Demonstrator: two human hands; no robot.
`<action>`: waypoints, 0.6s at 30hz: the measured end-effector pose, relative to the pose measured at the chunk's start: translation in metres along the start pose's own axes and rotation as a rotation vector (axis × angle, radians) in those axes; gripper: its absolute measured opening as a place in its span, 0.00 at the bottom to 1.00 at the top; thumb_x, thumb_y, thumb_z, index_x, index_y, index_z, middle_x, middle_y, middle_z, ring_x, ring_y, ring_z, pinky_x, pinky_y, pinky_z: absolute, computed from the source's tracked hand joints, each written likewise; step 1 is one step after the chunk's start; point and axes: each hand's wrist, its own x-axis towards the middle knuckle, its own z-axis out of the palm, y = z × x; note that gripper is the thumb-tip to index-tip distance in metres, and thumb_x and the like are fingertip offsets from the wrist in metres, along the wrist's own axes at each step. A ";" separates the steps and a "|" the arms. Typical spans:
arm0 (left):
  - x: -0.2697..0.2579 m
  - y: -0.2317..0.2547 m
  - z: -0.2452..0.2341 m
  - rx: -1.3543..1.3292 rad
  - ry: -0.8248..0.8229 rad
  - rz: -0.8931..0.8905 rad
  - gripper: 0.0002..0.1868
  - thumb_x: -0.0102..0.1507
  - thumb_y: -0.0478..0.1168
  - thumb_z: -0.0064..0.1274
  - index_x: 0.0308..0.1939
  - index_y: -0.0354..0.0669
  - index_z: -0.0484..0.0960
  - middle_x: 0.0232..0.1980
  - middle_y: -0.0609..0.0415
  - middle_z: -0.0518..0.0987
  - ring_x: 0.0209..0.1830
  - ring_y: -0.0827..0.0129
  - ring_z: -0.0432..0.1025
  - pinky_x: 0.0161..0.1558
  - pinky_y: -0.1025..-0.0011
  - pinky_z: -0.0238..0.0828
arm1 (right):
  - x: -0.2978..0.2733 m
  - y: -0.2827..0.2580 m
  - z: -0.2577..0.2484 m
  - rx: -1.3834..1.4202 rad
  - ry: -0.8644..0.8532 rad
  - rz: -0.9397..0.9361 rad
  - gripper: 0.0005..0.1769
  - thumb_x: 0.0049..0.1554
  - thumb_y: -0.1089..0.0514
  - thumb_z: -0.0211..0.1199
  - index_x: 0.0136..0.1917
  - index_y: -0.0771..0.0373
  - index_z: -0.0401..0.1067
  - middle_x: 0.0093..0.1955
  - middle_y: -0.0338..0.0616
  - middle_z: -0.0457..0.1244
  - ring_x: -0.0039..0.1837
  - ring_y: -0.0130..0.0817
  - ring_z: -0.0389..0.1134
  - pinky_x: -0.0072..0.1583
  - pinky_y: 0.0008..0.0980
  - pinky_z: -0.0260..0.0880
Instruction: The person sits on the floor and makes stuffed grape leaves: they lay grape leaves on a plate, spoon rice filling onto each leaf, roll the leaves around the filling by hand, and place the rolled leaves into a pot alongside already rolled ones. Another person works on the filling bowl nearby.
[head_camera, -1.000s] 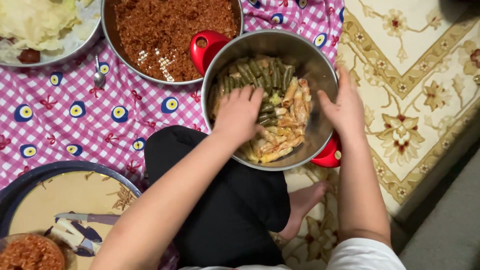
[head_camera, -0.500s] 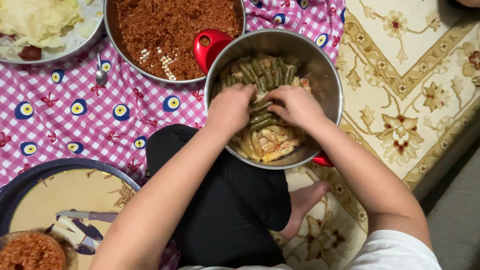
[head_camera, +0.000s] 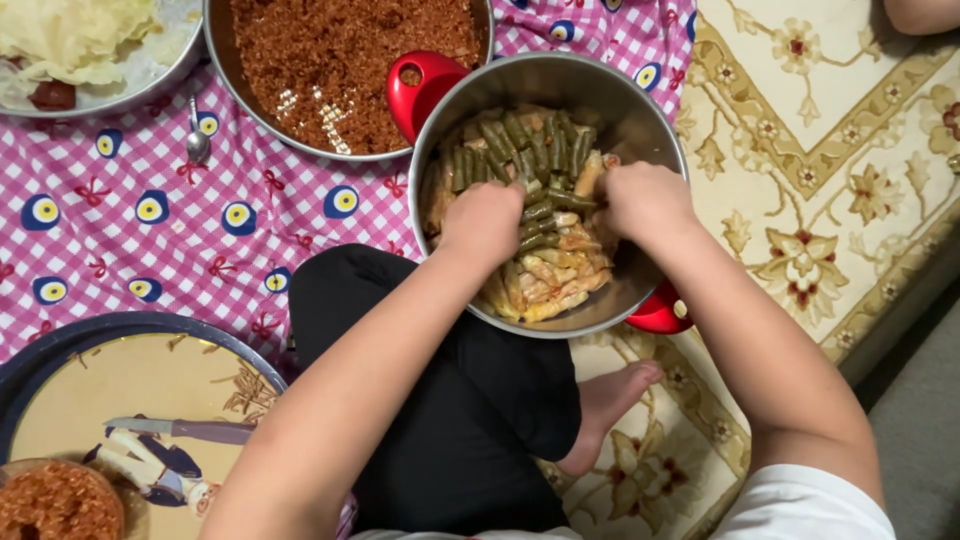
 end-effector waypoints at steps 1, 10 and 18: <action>0.004 -0.001 0.004 0.000 -0.004 -0.001 0.18 0.53 0.35 0.62 0.47 0.39 0.82 0.47 0.42 0.82 0.52 0.48 0.76 0.51 0.54 0.75 | -0.001 -0.001 0.005 0.002 -0.004 0.000 0.19 0.47 0.48 0.75 0.52 0.50 0.81 0.47 0.50 0.71 0.52 0.50 0.72 0.52 0.48 0.73; 0.007 0.004 -0.011 -0.048 -0.131 -0.125 0.20 0.56 0.32 0.56 0.54 0.42 0.82 0.47 0.41 0.83 0.51 0.48 0.78 0.52 0.55 0.76 | 0.005 -0.021 0.021 0.342 0.021 -0.130 0.19 0.51 0.53 0.73 0.54 0.58 0.75 0.44 0.47 0.72 0.47 0.45 0.74 0.51 0.42 0.73; 0.001 -0.007 -0.051 0.281 -0.234 -0.068 0.13 0.58 0.35 0.56 0.46 0.47 0.86 0.48 0.47 0.85 0.52 0.54 0.79 0.52 0.59 0.74 | 0.014 -0.027 0.030 0.548 -0.040 -0.078 0.21 0.45 0.54 0.76 0.51 0.61 0.75 0.40 0.42 0.71 0.45 0.38 0.74 0.50 0.38 0.72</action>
